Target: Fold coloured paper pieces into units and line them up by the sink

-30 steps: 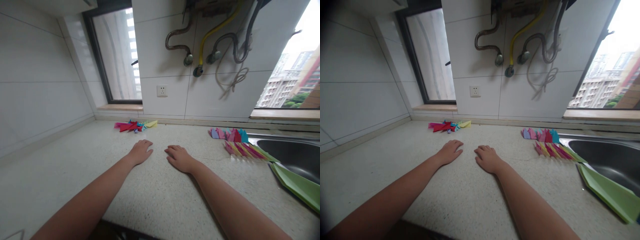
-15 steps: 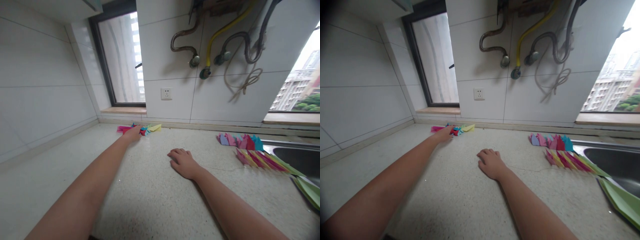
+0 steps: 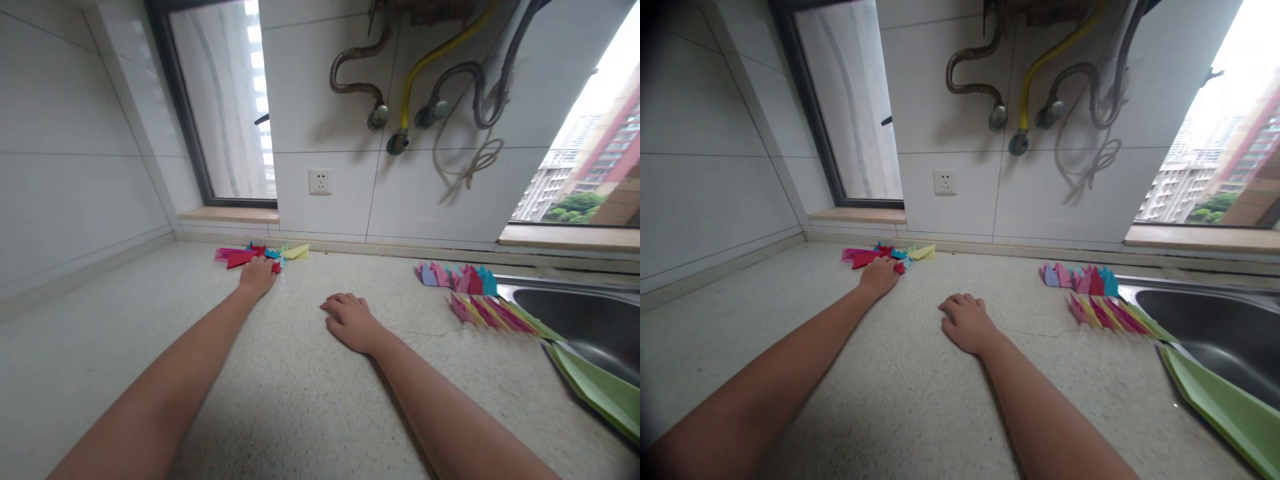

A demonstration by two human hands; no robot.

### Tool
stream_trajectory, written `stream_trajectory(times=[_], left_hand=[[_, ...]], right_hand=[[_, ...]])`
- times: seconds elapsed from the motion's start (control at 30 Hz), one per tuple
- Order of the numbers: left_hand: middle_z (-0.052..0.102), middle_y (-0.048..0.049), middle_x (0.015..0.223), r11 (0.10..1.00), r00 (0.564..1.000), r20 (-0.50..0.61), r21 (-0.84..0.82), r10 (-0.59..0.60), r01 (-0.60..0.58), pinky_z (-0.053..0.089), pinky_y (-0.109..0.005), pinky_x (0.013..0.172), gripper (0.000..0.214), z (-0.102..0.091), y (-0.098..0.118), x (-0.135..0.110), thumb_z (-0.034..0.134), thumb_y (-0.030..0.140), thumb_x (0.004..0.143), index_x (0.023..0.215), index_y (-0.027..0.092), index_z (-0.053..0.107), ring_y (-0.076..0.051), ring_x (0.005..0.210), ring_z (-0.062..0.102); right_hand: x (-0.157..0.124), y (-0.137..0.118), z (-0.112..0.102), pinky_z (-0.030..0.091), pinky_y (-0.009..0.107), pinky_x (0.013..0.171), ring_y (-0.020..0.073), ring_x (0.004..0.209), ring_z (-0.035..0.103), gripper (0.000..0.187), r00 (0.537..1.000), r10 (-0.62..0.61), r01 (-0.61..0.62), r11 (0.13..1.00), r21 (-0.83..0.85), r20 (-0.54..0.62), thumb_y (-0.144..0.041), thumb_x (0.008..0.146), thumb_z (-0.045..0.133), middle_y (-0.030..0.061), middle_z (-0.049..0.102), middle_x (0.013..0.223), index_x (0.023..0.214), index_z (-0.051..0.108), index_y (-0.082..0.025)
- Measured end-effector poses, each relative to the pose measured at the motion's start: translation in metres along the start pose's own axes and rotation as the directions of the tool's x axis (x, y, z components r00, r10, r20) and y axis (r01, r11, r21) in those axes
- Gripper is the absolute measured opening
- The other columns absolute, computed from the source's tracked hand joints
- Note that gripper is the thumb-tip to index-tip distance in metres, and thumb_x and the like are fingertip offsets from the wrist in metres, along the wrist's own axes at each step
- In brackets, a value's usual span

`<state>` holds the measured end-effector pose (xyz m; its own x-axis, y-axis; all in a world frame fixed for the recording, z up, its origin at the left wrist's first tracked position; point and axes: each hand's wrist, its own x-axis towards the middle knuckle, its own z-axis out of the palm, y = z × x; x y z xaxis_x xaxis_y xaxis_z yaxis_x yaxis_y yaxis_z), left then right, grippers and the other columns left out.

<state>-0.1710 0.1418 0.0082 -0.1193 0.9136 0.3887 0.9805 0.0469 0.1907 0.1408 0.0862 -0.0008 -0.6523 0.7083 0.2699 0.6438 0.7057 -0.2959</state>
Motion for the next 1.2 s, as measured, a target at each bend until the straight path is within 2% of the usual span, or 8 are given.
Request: stream_trajectory(times=[0.17,0.3,0.33,0.43,0.6,0.8,1.03,1.2], left_hand=[[0.068,-0.0133,0.112,0.984,0.995,0.029,-0.156,0.094,-0.089,0.04,-0.043,0.099,0.025,-0.01,0.02,-0.032,0.058,0.032,0.084,0.103,0.019,0.068,-0.031,0.112,0.056],[0.073,-0.0074,0.102,0.927,0.985,0.076,-0.356,0.155,-0.118,0.049,-0.035,0.085,0.027,-0.017,0.046,-0.067,0.055,0.039,0.088,0.104,0.021,0.069,-0.024,0.095,0.065],[0.073,-0.0067,0.099,0.895,0.983,0.099,-0.434,0.157,-0.1,0.05,-0.034,0.082,0.029,-0.018,0.055,-0.076,0.054,0.04,0.089,0.105,0.021,0.069,-0.022,0.091,0.067],[0.074,-0.0086,0.098,0.66,0.971,0.195,-0.749,0.135,0.059,0.05,-0.035,0.083,0.027,-0.021,0.079,-0.1,0.059,0.037,0.085,0.101,0.017,0.068,-0.023,0.09,0.068],[0.074,-0.0106,0.103,0.447,0.965,0.225,-0.883,0.133,0.144,0.049,-0.035,0.087,0.028,-0.019,0.097,-0.125,0.058,0.035,0.086,0.103,0.015,0.067,-0.021,0.094,0.067],[0.073,-0.0095,0.106,0.519,0.975,0.151,-0.854,0.162,0.046,0.049,-0.037,0.092,0.03,-0.024,0.096,-0.134,0.053,0.036,0.091,0.109,0.017,0.065,-0.022,0.099,0.067],[0.07,-0.0065,0.113,0.547,0.957,0.038,-0.827,0.287,-0.131,0.048,-0.038,0.097,0.03,-0.026,0.109,-0.128,0.048,0.032,0.093,0.115,0.02,0.063,-0.022,0.106,0.064],[0.068,-0.0068,0.118,0.523,0.937,0.045,-0.838,0.346,-0.153,0.05,-0.038,0.093,0.033,-0.024,0.113,-0.125,0.048,0.034,0.093,0.121,0.021,0.061,-0.023,0.108,0.062]], right_hand=[[0.0,-0.001,0.0,0.029,0.044,0.094,0.0279,0.114,0.048,0.034,1.0,-0.009,0.009,1.0,-0.003,0.003,-0.031,0.091,0.05,0.0093,0.06,0.127,0.122,0.062,-0.026],[0.0,-0.003,0.001,0.029,0.044,0.094,0.027,0.114,0.048,0.033,1.0,-0.003,0.003,1.0,-0.017,-0.016,-0.03,0.091,0.051,0.0081,0.06,0.126,0.121,0.062,-0.025],[0.0,-0.003,0.001,0.03,0.044,0.095,0.0266,0.114,0.048,0.033,1.0,-0.006,0.005,1.0,-0.016,-0.019,-0.03,0.09,0.051,0.008,0.061,0.126,0.121,0.062,-0.025],[-0.001,0.0,0.002,0.032,0.043,0.095,0.0255,0.114,0.05,0.031,1.0,-0.015,0.015,1.0,0.02,-0.028,-0.03,0.091,0.052,0.0079,0.063,0.122,0.12,0.062,-0.025],[-0.002,0.007,0.002,0.038,0.036,0.094,0.0194,0.105,0.058,0.028,0.986,-0.031,0.072,0.964,0.256,-0.162,-0.029,0.096,0.046,0.0088,0.067,0.115,0.118,0.06,-0.02],[-0.008,-0.007,-0.002,0.044,0.031,0.084,0.0161,0.091,0.062,0.034,0.989,-0.048,0.107,0.882,0.46,-0.138,-0.036,0.098,0.047,0.0069,0.069,0.107,0.127,0.052,-0.02],[-0.014,-0.017,-0.003,0.046,0.029,0.078,0.0147,0.083,0.061,0.03,0.986,-0.004,0.104,0.794,0.599,-0.166,-0.04,0.098,0.047,0.0048,0.067,0.097,0.115,0.056,-0.018],[-0.014,-0.011,-0.005,0.043,0.026,0.071,0.013,0.074,0.055,0.021,0.967,0.087,0.066,0.824,0.563,-0.24,-0.038,0.093,0.054,0.0009,0.064,0.086,0.099,0.06,-0.019]])
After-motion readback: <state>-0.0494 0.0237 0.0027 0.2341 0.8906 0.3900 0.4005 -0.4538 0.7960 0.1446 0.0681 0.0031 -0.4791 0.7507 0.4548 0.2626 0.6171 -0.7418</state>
